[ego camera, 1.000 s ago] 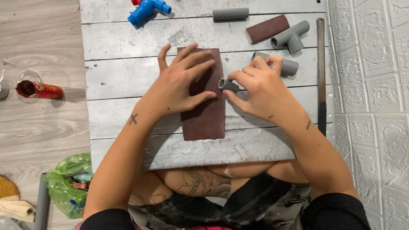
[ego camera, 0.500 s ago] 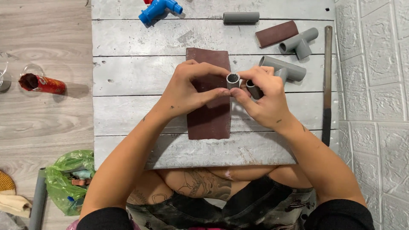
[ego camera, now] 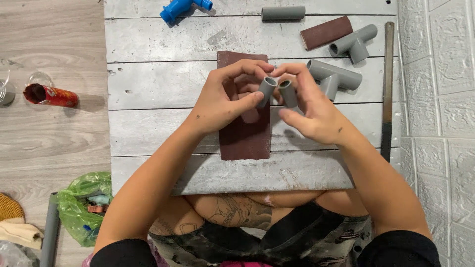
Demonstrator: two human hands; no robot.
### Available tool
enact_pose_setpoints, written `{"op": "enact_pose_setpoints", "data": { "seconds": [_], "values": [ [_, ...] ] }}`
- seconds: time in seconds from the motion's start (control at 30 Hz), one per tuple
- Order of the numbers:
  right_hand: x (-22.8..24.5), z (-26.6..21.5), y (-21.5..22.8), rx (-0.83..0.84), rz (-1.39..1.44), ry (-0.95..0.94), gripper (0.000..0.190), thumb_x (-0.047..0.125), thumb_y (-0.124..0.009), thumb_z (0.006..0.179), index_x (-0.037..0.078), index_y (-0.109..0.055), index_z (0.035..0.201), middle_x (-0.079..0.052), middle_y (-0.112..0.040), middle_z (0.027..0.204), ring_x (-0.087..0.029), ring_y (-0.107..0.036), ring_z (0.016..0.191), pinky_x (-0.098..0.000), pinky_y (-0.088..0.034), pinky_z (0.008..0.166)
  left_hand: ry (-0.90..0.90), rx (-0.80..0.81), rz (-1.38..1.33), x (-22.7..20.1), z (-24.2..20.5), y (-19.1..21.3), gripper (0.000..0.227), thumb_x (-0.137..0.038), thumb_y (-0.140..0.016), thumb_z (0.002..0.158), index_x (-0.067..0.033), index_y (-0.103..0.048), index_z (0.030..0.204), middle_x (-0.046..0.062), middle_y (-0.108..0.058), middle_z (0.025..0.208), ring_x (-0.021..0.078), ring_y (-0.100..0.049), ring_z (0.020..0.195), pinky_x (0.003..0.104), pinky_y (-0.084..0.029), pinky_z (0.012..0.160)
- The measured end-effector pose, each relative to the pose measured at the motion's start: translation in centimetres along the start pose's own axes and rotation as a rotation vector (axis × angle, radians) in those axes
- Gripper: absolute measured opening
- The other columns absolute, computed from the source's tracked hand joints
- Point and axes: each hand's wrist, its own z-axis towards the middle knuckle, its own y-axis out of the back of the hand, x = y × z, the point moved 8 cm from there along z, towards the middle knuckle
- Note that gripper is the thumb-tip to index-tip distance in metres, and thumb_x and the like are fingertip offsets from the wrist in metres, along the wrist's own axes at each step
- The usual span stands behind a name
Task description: Sanding the edges and surfaces of PVC pipe segments and fittings using sandpaper to prepare them for assembly.
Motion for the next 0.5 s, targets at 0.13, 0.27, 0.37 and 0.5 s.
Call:
{"op": "enact_pose_setpoints", "data": {
  "seconds": [0.13,0.27,0.37,0.5],
  "values": [
    [-0.3,0.3,0.5,0.008,0.033,-0.036,0.061,-0.019,-0.04,0.079,0.011,-0.029,0.131,-0.005,-0.041,0.1,-0.014,-0.044,0.088,-0.0283,-0.045,0.08,0.085,-0.051,-0.095,1.4,0.0,1.1,0.029,-0.007,-0.067,0.094,-0.0017,-0.061,0.122,0.017,-0.066,0.122,0.0193,-0.073,0.098,0.03,-0.065,0.08],
    [-0.3,0.3,1.1,-0.043,0.039,0.047,0.049,-0.02,-0.039,0.094,0.005,-0.038,0.136,-0.008,-0.042,0.122,-0.014,-0.059,0.092,-0.031,-0.057,0.087,0.109,-0.061,-0.084,1.5,-0.1,0.9,0.037,-0.011,-0.069,0.095,-0.0014,-0.061,0.13,0.017,-0.072,0.115,0.018,-0.073,0.099,0.029,-0.064,0.081],
    [1.7,0.5,1.3,-0.069,-0.116,0.07,0.057,-0.023,-0.058,0.09,-0.003,-0.041,0.14,-0.013,-0.031,0.141,-0.024,-0.062,0.111,-0.0323,-0.061,0.1,0.109,-0.092,-0.005,0.0,-0.2,0.6,0.04,-0.007,-0.072,0.088,-0.0018,-0.064,0.126,0.014,-0.073,0.108,0.0146,-0.07,0.089,0.024,-0.062,0.081],
    [2.8,0.0,1.6,-0.142,-0.369,0.211,0.057,-0.017,-0.074,0.088,-0.004,-0.051,0.139,-0.015,-0.035,0.132,-0.028,-0.068,0.109,-0.0321,-0.065,0.096,0.098,-0.082,-0.022,-0.1,-0.3,0.6,0.044,-0.009,-0.073,0.087,-0.0035,-0.062,0.129,0.014,-0.074,0.111,0.0157,-0.071,0.093,0.026,-0.062,0.084]
  ]
}}
